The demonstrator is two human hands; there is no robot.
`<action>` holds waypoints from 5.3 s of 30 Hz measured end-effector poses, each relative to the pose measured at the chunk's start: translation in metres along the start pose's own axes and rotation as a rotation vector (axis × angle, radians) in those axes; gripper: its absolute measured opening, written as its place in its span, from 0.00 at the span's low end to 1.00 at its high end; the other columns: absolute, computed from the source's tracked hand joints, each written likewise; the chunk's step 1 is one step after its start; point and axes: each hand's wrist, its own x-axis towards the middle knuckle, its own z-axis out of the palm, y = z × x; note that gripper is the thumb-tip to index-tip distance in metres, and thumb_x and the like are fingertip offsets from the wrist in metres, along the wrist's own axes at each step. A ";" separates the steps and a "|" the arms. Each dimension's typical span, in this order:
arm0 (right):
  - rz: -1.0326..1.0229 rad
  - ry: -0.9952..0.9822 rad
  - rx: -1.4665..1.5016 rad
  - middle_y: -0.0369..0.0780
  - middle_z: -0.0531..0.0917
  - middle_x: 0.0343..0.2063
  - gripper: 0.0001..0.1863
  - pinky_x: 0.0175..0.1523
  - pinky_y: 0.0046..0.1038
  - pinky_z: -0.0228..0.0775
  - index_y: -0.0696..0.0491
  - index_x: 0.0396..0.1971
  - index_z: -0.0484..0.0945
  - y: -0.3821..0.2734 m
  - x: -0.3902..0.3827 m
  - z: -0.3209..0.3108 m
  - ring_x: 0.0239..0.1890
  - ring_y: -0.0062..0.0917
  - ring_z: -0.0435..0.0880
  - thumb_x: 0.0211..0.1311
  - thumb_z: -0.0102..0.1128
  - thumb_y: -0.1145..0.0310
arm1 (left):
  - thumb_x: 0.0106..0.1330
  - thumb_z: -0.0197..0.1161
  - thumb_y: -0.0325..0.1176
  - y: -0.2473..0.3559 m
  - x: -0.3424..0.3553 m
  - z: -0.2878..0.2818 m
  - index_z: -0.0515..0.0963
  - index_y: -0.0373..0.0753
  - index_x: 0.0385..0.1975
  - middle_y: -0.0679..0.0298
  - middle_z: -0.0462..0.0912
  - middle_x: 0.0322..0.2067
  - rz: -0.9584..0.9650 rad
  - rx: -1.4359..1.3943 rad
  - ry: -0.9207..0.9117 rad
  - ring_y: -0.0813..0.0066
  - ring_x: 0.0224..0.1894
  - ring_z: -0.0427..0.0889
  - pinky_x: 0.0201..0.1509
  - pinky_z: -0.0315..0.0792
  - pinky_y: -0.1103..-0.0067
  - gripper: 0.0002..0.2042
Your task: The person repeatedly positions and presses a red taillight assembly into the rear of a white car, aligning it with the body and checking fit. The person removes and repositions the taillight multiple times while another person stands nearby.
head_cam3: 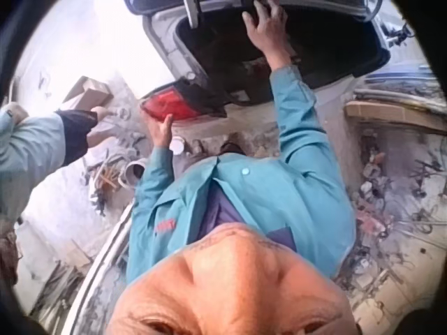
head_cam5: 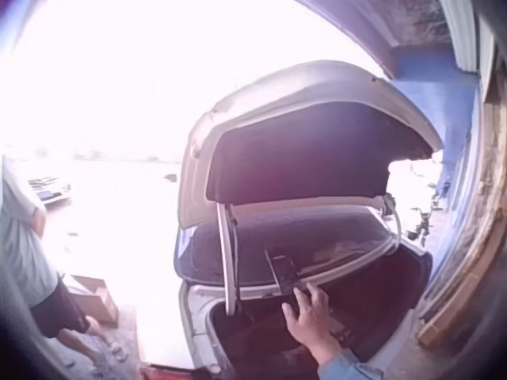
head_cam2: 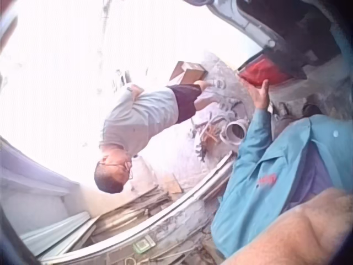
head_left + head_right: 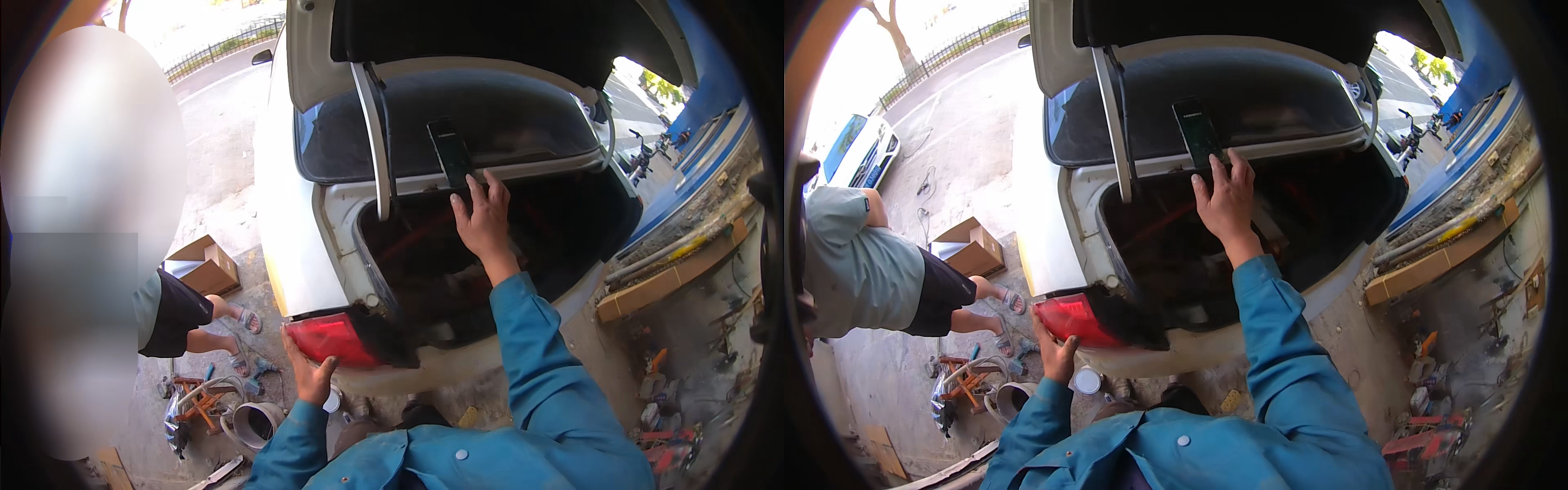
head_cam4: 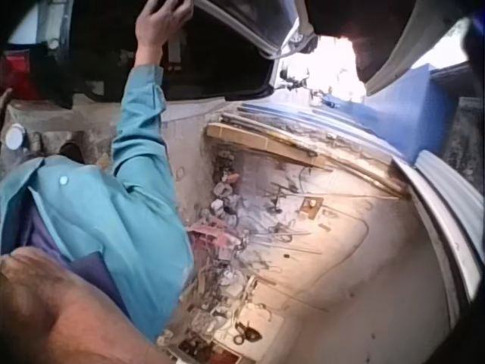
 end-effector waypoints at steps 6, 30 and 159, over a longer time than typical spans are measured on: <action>0.027 0.049 -0.066 0.61 0.70 0.75 0.29 0.80 0.62 0.62 0.61 0.64 0.85 0.012 0.013 0.035 0.77 0.62 0.67 0.80 0.66 0.51 | 0.55 0.89 0.64 0.013 -0.005 0.007 0.34 0.39 0.92 0.49 0.49 0.88 -0.098 -0.287 0.003 0.55 0.88 0.57 0.90 0.57 0.60 0.78; 0.089 -0.608 0.446 0.55 0.85 0.57 0.36 0.58 0.48 0.84 0.62 0.66 0.79 -0.157 -0.279 -0.077 0.55 0.56 0.87 0.66 0.81 0.56 | 0.67 0.84 0.59 -0.019 0.020 -0.034 0.31 0.33 0.91 0.47 0.54 0.88 -0.270 -0.411 -0.117 0.56 0.88 0.59 0.89 0.56 0.64 0.72; 0.080 -0.386 0.749 0.50 0.83 0.57 0.33 0.61 0.45 0.80 0.56 0.70 0.81 -0.150 -0.272 -0.037 0.55 0.49 0.84 0.67 0.83 0.69 | 0.89 0.46 0.67 -0.028 0.022 0.025 0.72 0.35 0.76 0.57 0.82 0.67 -0.211 -0.600 0.403 0.65 0.68 0.83 0.75 0.76 0.67 0.38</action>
